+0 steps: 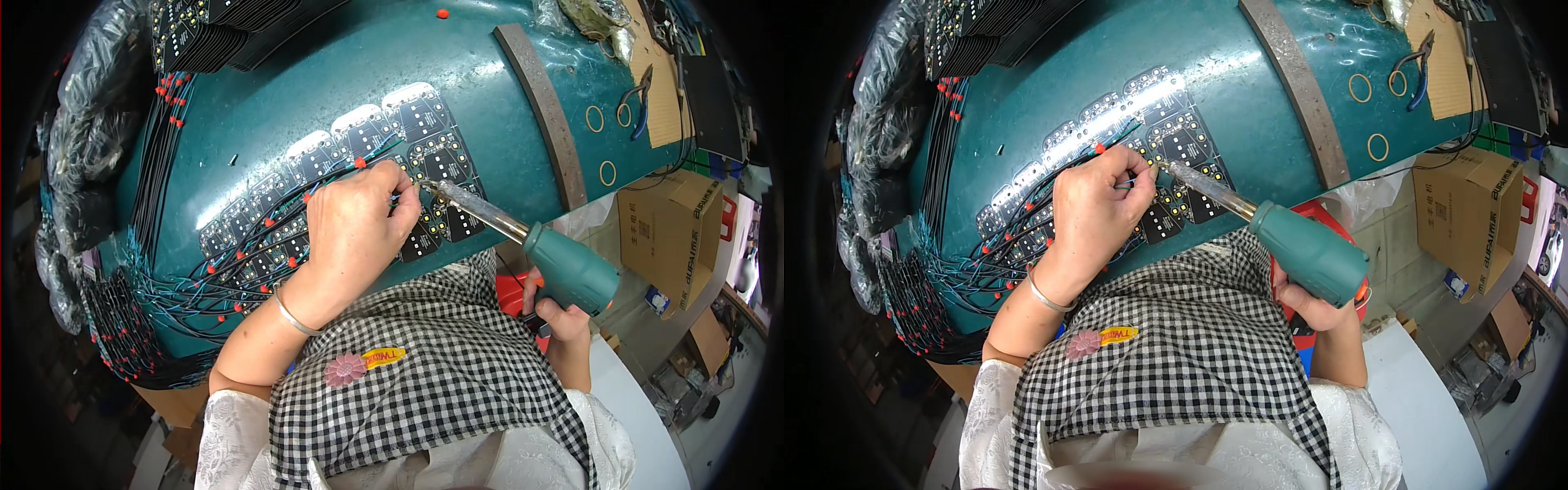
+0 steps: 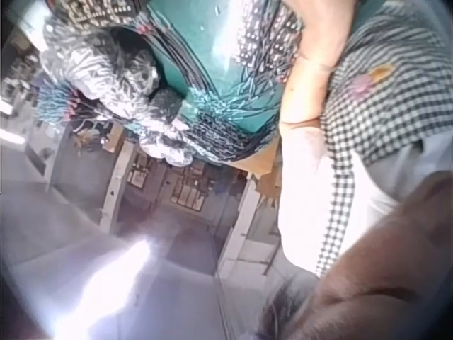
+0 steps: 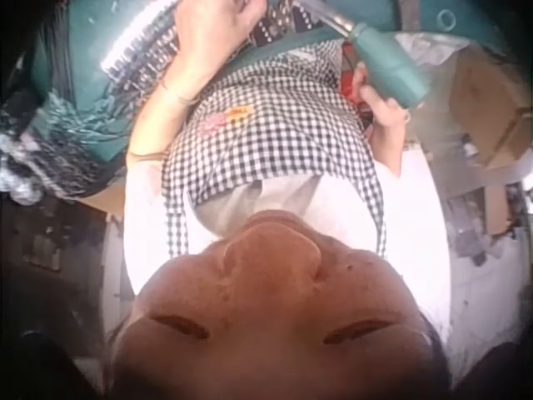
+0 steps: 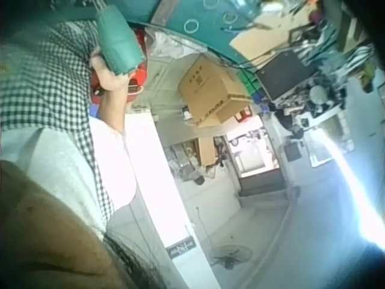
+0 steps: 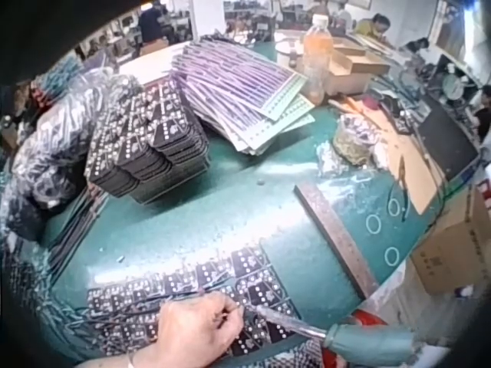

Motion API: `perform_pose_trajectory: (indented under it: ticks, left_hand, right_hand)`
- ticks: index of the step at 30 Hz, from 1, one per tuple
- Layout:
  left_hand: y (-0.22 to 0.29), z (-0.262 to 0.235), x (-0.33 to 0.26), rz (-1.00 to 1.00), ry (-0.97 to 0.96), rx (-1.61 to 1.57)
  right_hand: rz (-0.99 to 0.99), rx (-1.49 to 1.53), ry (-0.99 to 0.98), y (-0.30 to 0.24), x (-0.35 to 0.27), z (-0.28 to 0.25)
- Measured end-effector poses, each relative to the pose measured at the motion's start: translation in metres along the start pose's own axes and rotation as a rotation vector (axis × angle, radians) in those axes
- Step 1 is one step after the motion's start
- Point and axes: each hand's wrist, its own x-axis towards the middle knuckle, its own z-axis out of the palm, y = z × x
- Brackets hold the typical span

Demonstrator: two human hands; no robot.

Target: The person solders individual wires onto an array of LED circuit boards using a soldering iron.

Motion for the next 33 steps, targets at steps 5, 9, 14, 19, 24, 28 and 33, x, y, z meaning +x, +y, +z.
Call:
perform_pose_trajectory:
  ticks: [5,9,14,19,24,28,33]
  left_hand:
    - [0.001,-0.001,0.0,-0.001,-0.008,0.022]
    - [0.001,0.001,0.001,-0.003,-0.003,0.004]
    - [0.0,0.001,0.001,0.0,0.002,0.011]
    - [-0.004,0.002,-0.001,0.05,0.031,0.033]
    - [-0.003,-0.001,-0.003,0.164,0.05,-0.094]
    - [0.003,-0.006,-0.006,0.131,-0.058,-0.134]
    - [-0.001,0.001,-0.006,0.202,0.003,-0.072]
  right_hand:
    - [-0.002,-0.08,-0.017,0.002,-0.001,-0.003]
    - [-0.052,-0.179,0.014,0.006,-0.002,-0.002]
    - [0.043,0.112,0.175,-0.008,-0.001,0.005]
    - [0.005,0.13,0.24,-0.013,0.001,0.004]
    - [-0.024,0.178,0.11,-0.003,-0.008,-0.007]
    - [-0.063,0.171,0.086,0.002,-0.009,-0.012]
    - [-0.043,0.113,0.028,0.005,-0.012,-0.015]
